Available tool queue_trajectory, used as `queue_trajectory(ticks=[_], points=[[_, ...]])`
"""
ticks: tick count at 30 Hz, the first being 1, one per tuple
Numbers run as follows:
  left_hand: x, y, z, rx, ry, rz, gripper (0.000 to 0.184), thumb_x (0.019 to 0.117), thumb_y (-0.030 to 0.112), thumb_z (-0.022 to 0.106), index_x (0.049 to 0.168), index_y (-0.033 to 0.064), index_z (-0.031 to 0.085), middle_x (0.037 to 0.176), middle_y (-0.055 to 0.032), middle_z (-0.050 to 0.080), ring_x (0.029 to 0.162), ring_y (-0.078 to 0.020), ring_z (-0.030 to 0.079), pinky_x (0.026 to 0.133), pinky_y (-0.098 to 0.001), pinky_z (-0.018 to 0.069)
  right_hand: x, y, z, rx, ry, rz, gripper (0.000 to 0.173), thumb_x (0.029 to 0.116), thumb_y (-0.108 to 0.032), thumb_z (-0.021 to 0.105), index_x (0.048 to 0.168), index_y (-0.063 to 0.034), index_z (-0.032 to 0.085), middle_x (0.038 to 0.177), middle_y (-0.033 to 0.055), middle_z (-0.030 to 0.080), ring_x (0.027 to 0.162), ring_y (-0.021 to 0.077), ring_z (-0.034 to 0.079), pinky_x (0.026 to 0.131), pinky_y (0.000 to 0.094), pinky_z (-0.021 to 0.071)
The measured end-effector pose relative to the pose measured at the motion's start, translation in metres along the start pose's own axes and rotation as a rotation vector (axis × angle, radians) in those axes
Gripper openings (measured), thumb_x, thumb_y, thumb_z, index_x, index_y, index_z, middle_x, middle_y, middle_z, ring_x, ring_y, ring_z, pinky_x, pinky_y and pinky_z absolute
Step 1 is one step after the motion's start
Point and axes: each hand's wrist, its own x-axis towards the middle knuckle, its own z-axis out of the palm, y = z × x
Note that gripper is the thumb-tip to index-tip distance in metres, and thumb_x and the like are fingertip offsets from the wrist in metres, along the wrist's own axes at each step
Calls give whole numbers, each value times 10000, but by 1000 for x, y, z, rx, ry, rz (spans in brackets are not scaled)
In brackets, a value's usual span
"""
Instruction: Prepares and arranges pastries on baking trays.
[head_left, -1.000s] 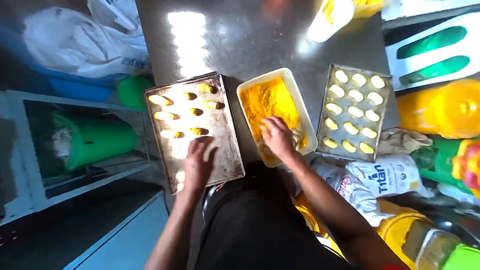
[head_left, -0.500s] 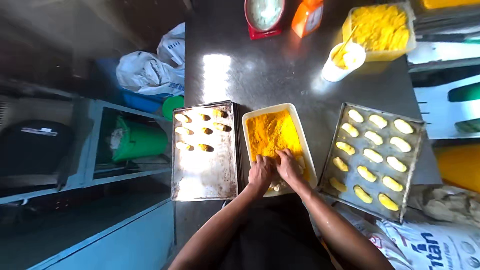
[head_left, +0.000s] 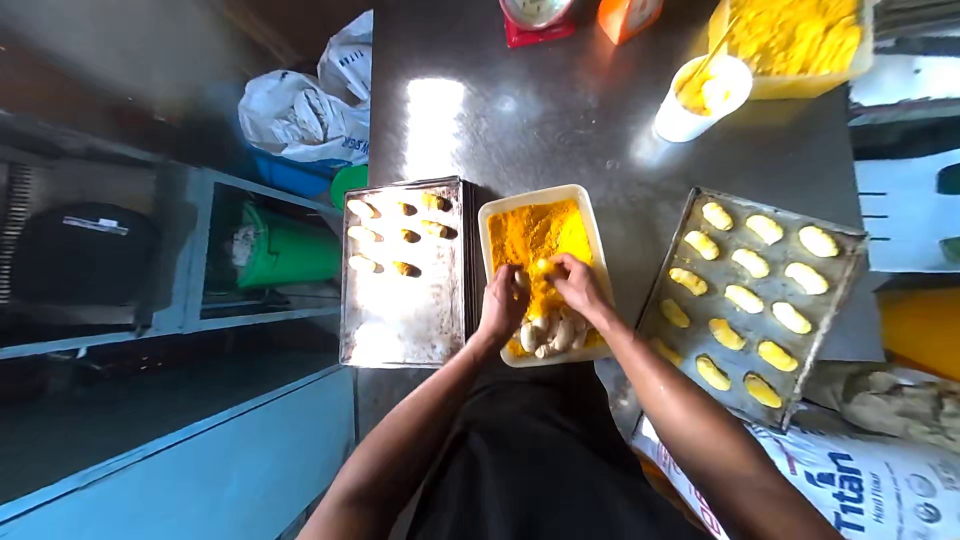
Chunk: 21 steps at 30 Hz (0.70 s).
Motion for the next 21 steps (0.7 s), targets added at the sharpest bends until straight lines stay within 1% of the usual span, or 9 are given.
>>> queue_trajectory(ticks=[2,5,8,10,12,14,16,18,21], points=[[28,-5,-8,168,14,70,343,990,118,624,1324,38,611,1246,-181,665,1160,-334,651,1006,-520,543,6,-3,-8,-132,115,-43,404,956,-283,724,1298,-85,639,1097,199,722,973,379,712,847,618,569],[58,-16,10,487,-56,1,454,955,49,645,1403,86,584,1368,-223,560,1260,-433,555,978,-564,547,4,-6,0,-417,163,-85,413,978,-162,664,1370,-67,580,1235,254,631,1066,448,662,848,628,565],[48,-14,48,473,-105,-117,695,886,208,750,1505,70,466,1468,-263,462,1336,-470,481,981,-600,539,-11,0,30,-515,91,-47,623,889,1,677,1480,-69,492,1380,314,517,1267,508,527,983,631,514],[38,-12,62,272,-81,-153,658,910,211,720,1505,73,475,1443,-249,512,1339,-448,491,1053,-592,489,-22,5,45,-306,72,-42,698,902,9,663,1550,-110,433,1481,301,466,1366,475,474,1087,594,467],[33,-11,61,81,-101,-182,570,930,191,701,1454,54,524,1358,-233,589,1277,-405,563,1059,-568,496,-20,17,54,-41,103,-72,564,955,-13,609,1503,-106,515,1449,242,542,1338,405,529,1104,556,464],[41,-11,47,-23,-101,-197,556,943,212,716,1429,31,513,1329,-229,624,1199,-373,641,1015,-558,537,-10,18,42,15,76,-49,540,962,-61,645,1487,-131,539,1437,176,592,1320,347,577,1102,551,477],[46,-18,34,13,-66,-198,499,907,210,752,1332,39,555,1373,-225,570,1177,-376,635,958,-560,560,-6,18,31,-158,119,-10,554,903,-111,714,1441,-142,585,1404,165,608,1289,356,587,1046,579,504],[53,-23,29,149,-37,-184,323,914,178,734,1191,31,657,1351,-236,553,1192,-408,601,957,-572,553,-2,21,29,-353,173,-21,457,909,-142,699,1362,-108,644,1359,192,592,1274,385,565,1013,573,515],[61,-18,34,292,-110,-220,290,988,219,637,1224,52,652,1294,-229,602,1184,-417,623,938,-588,561,9,20,29,-365,106,-61,525,875,-57,729,1387,-84,614,1322,201,638,1227,395,610,1010,587,512]])
